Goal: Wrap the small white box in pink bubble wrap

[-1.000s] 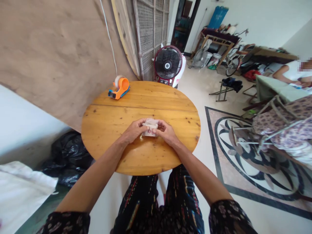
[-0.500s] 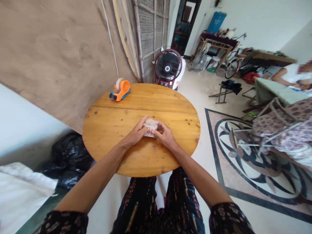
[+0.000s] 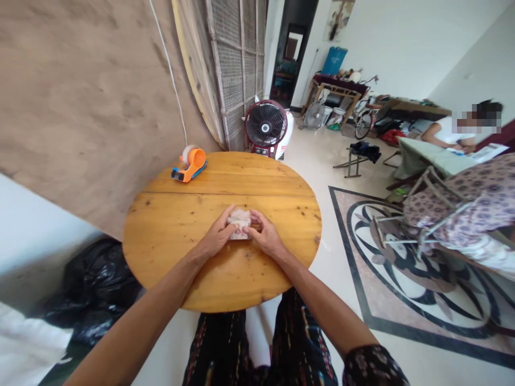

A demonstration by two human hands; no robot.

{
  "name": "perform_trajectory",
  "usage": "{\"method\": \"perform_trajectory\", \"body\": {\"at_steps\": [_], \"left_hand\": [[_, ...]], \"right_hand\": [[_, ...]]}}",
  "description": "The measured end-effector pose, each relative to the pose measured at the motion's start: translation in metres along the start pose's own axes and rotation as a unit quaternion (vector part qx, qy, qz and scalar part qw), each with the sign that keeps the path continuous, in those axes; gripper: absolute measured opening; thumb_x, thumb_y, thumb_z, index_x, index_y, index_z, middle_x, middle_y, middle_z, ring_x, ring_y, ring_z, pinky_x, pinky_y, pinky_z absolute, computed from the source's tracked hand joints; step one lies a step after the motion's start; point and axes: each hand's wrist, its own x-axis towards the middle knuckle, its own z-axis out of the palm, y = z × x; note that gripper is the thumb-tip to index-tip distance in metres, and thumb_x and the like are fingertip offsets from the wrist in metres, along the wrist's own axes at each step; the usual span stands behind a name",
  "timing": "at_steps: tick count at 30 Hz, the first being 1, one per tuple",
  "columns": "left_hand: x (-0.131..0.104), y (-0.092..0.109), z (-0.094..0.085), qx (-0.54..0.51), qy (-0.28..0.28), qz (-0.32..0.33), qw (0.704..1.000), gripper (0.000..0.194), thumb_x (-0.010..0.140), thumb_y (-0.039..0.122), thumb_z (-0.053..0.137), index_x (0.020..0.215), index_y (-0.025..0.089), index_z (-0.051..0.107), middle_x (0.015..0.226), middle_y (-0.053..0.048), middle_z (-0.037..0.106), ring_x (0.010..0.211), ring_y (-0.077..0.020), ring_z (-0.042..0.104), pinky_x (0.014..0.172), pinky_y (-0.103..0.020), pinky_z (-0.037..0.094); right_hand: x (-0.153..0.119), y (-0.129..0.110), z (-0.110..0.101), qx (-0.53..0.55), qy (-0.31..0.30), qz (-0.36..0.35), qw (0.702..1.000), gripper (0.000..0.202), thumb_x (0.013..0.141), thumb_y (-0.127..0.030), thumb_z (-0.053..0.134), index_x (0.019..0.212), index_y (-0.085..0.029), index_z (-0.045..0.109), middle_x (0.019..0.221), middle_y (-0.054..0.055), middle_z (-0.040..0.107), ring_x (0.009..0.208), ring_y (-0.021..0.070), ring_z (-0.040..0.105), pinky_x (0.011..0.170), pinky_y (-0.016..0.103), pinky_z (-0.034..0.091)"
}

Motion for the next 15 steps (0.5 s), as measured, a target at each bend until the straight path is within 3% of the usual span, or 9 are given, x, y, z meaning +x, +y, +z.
{"method": "perform_trajectory", "body": {"at_steps": [5, 9, 15], "left_hand": [[-0.001, 0.007, 0.004, -0.061, 0.006, -0.030, 0.998, 0.088, 0.076, 0.038, 0.055, 0.150, 0.005, 0.021, 0.139, -0.018, 0.050, 0.116, -0.0267, 0.057, 0.101, -0.041, 0.046], [-0.001, 0.010, 0.004, -0.063, 0.003, -0.024, 0.998, 0.089, 0.076, 0.039, 0.056, 0.150, 0.005, 0.022, 0.141, -0.018, 0.049, 0.120, -0.0268, 0.055, 0.104, -0.040, 0.043], [-0.003, 0.009, 0.002, -0.042, -0.004, -0.004, 0.999, 0.084, 0.079, 0.034, 0.053, 0.152, 0.008, 0.020, 0.142, -0.015, 0.049, 0.124, -0.0259, 0.053, 0.107, -0.038, 0.041]], "right_hand": [[-0.005, -0.013, -0.008, -0.080, 0.072, -0.012, 0.994, 0.056, 0.073, -0.041, 0.073, 0.121, -0.019, 0.057, 0.116, 0.011, 0.066, 0.094, 0.0213, 0.064, 0.076, 0.034, 0.055], [-0.007, -0.017, -0.007, -0.113, 0.046, -0.038, 0.992, 0.036, 0.076, -0.041, 0.072, 0.106, -0.020, 0.068, 0.098, 0.007, 0.069, 0.085, 0.0187, 0.063, 0.079, 0.034, 0.054], [-0.004, -0.013, -0.002, -0.106, 0.031, -0.098, 0.989, 0.027, 0.080, -0.036, 0.071, 0.103, -0.021, 0.072, 0.099, 0.006, 0.068, 0.083, 0.0166, 0.063, 0.081, 0.032, 0.052]]}}
